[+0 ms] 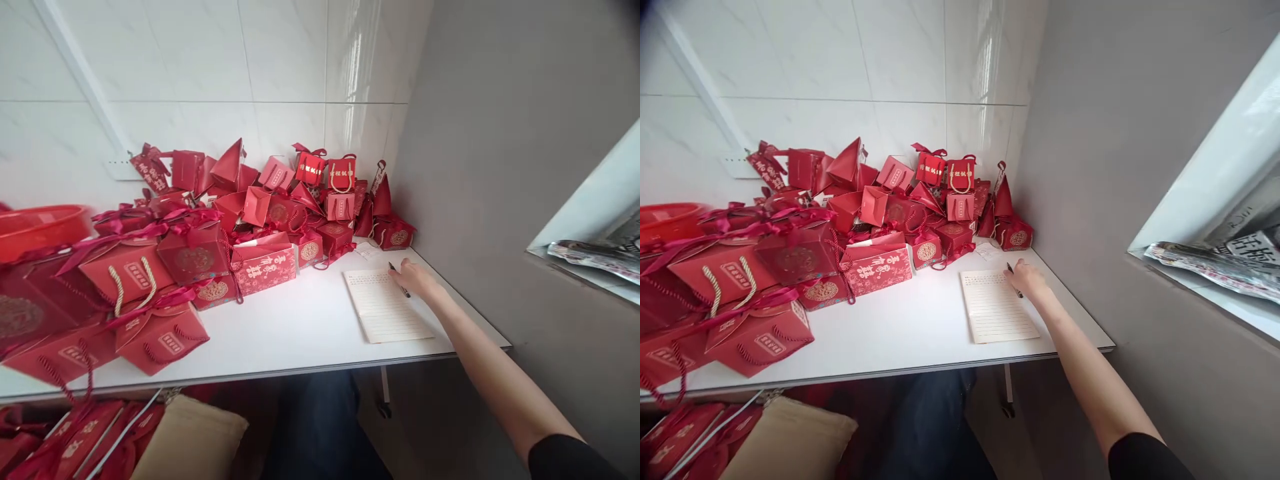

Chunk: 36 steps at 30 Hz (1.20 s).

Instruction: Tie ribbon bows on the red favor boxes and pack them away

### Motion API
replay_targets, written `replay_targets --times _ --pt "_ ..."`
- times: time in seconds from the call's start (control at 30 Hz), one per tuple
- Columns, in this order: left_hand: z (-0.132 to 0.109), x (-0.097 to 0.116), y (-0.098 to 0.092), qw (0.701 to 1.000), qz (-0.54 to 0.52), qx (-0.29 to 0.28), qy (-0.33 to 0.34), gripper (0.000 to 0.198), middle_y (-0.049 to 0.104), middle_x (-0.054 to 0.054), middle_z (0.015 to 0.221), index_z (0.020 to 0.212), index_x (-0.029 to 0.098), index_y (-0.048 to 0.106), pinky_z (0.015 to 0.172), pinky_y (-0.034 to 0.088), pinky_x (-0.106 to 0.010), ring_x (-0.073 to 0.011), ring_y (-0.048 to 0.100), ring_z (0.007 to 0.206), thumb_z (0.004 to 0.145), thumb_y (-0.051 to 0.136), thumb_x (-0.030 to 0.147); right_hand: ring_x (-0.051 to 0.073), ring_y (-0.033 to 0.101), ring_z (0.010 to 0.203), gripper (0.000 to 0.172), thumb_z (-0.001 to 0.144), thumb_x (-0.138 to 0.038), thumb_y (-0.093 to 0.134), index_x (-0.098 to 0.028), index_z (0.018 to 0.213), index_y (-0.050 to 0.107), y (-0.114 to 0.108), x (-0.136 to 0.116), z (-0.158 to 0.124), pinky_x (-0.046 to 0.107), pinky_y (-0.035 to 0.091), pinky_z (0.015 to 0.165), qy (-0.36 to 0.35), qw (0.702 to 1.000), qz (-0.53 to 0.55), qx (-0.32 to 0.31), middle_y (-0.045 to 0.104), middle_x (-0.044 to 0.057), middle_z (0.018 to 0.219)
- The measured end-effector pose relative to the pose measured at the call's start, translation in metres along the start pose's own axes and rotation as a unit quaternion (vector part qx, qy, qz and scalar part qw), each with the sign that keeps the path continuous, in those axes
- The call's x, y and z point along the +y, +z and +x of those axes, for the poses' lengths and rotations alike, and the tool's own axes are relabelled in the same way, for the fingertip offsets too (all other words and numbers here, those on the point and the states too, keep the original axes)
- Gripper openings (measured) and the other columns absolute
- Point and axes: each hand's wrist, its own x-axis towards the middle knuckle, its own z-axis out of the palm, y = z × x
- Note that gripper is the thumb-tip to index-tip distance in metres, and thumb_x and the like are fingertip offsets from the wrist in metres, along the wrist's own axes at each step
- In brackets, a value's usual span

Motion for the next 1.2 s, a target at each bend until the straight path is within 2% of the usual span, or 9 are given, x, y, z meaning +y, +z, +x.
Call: replay_targets --times 0.1,0.17,0.23,0.33,0.57,0.77,0.87,1.03,1.2 --pt "0.051 0.042 -0.015 0.998 0.033 -0.005 0.057 0.011 0.066 0.002 0.075 0.080 0.029 0.064 0.064 0.050 -0.024 -0.0140 0.063 0.070 0.081 0.053 0.030 0.037 0.057 0.100 0.031 0.082 -0.021 0.052 -0.001 0.105 0.054 0.015 0.005 0.011 0.045 0.038 0.082 0.017 0.998 0.053 -0.004 0.062 0.028 0.097" --pt "0.101 0.058 -0.033 0.979 0.118 0.105 0.126 0.016 0.066 -0.004 0.086 0.084 0.022 0.061 0.076 0.050 -0.028 -0.0163 0.062 0.082 0.084 0.045 0.026 0.034 0.057 0.100 0.030 0.081 -0.016 0.050 -0.006 0.109 0.052 0.022 0.009 0.014 0.045 0.037 0.085 0.008 0.995 0.103 0.005 0.064 0.023 0.094" --pt "0.151 0.058 -0.054 0.939 0.194 0.193 0.210 0.017 0.064 -0.009 0.095 0.086 0.017 0.060 0.087 0.047 -0.034 -0.0202 0.059 0.095 0.084 0.044 0.021 0.031 0.059 0.094 0.036 0.080 -0.015 0.047 -0.011 0.116 0.049 0.024 0.016 0.018 0.043 0.037 0.084 -0.003 0.986 0.164 0.017 0.066 0.016 0.085" --pt "0.201 0.036 -0.079 0.895 0.257 0.206 0.302 0.016 0.064 -0.012 0.103 0.089 0.015 0.061 0.096 0.043 -0.040 -0.0239 0.054 0.108 0.081 0.048 0.018 0.025 0.062 0.081 0.036 0.083 -0.019 0.039 -0.013 0.117 0.048 0.019 0.029 0.025 0.038 0.042 0.078 -0.008 0.960 0.276 0.036 0.066 0.010 0.076" --pt "0.181 0.011 -0.086 0.922 0.268 0.188 0.207 0.027 0.062 -0.008 0.100 0.103 0.018 0.061 0.088 0.044 -0.040 -0.0227 0.054 0.098 0.079 0.049 0.017 0.021 0.066 0.088 0.020 0.075 -0.038 0.048 -0.020 0.084 0.046 0.027 0.023 0.033 0.030 0.049 0.072 -0.007 0.848 0.530 0.005 0.069 0.011 0.092" --pt "0.167 0.021 -0.081 0.928 0.301 0.188 0.111 0.037 0.051 -0.011 0.111 0.112 0.020 0.059 0.091 0.040 -0.050 -0.0295 0.047 0.105 0.079 0.055 0.033 0.016 0.059 0.054 0.042 0.072 -0.064 0.052 -0.024 0.075 0.040 0.049 0.004 0.019 0.027 0.044 0.056 0.003 0.746 0.664 -0.046 0.065 0.001 0.060" --pt "0.168 0.018 -0.077 0.930 0.307 0.170 0.110 0.037 0.037 -0.013 0.135 0.115 0.020 0.055 0.101 0.031 -0.053 -0.0339 0.032 0.126 0.080 0.054 0.032 0.013 0.053 0.053 0.044 0.073 -0.066 0.050 -0.022 0.076 0.047 0.051 0.000 0.016 0.025 0.040 0.051 -0.005 0.766 0.642 -0.026 0.061 0.000 0.063" --pt "0.169 0.013 -0.072 0.930 0.308 0.168 0.115 0.040 0.032 -0.012 0.141 0.118 0.021 0.050 0.106 0.025 -0.053 -0.0317 0.023 0.133 0.079 0.052 0.029 0.008 0.042 0.046 0.030 0.069 -0.040 0.067 -0.020 0.064 0.044 0.051 -0.005 0.012 0.022 0.033 0.046 -0.007 0.882 0.470 0.015 0.052 -0.005 0.054" --pt "0.172 0.013 -0.071 0.932 0.290 0.188 0.109 0.038 0.036 -0.010 0.138 0.114 0.022 0.053 0.106 0.026 -0.052 -0.0308 0.027 0.132 0.077 0.053 0.031 0.006 0.031 0.042 0.034 0.073 -0.033 0.060 -0.021 0.054 0.034 0.052 -0.006 0.009 0.021 0.024 0.042 -0.036 0.913 0.406 -0.007 0.040 -0.007 0.044"
